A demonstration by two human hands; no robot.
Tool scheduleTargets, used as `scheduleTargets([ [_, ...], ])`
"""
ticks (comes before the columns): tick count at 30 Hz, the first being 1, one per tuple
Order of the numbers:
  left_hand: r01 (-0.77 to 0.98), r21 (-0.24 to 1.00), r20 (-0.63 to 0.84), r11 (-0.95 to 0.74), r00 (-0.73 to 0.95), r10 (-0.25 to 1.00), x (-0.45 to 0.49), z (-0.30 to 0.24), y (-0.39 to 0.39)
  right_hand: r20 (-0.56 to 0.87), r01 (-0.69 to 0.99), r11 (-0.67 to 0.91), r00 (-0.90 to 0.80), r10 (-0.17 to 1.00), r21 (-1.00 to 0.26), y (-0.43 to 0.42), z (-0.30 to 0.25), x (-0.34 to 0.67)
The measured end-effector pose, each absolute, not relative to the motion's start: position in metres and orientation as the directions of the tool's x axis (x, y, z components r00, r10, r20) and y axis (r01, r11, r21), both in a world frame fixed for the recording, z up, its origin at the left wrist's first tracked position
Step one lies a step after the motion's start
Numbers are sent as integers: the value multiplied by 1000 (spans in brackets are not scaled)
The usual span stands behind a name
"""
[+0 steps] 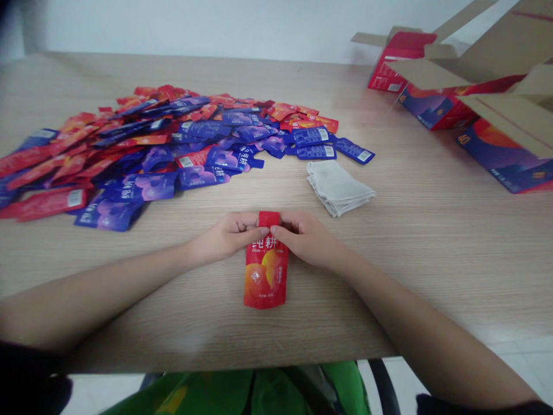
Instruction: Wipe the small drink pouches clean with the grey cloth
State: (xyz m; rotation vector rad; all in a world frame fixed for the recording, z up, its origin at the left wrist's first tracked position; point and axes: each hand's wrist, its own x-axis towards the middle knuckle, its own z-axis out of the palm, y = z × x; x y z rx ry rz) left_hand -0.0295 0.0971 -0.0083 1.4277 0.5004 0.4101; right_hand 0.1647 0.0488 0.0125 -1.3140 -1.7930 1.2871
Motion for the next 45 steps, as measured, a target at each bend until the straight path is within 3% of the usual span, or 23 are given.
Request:
scheduleTargets([
  [4, 25, 997, -64, 79, 831, 552, -29, -8, 95, -155, 457, 20, -343, 926, -889, 48, 12, 166],
  [10, 25, 998, -55, 63, 837, 544, -29, -10, 99, -57, 511, 124, -325, 944, -850, 47, 12, 163],
  [16, 2, 999, -24, 41, 827, 562, -28, -8, 99, -76, 418, 69, -322, 944, -906, 50, 13, 166],
  [20, -29, 996, -24, 79, 804, 595, -28, -8, 97, -161, 471, 16, -332, 929, -882, 50, 15, 170],
  [23, -29, 993, -41, 111, 815, 579, -28, -10, 99, -143, 488, 37, -325, 935, -872, 49, 16, 170],
  [27, -14, 991, -64, 133, 822, 566, -27, -11, 101, -115, 446, 49, -334, 936, -894, 49, 14, 170],
  [31, -59, 994, -10, 95, 800, 600, -27, -10, 97, -169, 362, -29, -362, 917, -932, 51, 11, 174],
  [34, -33, 994, -35, 100, 798, 602, -27, -9, 96, -204, 391, -32, -405, 891, -920, 52, 12, 177],
  [40, 41, 980, -156, 197, 771, 617, -27, -9, 101, -71, 505, 160, -408, 910, -848, 52, 16, 175],
  [45, 53, 967, -193, 248, 788, 585, -28, -11, 103, -14, 503, 144, -297, 955, -852, 52, 16, 174],
])
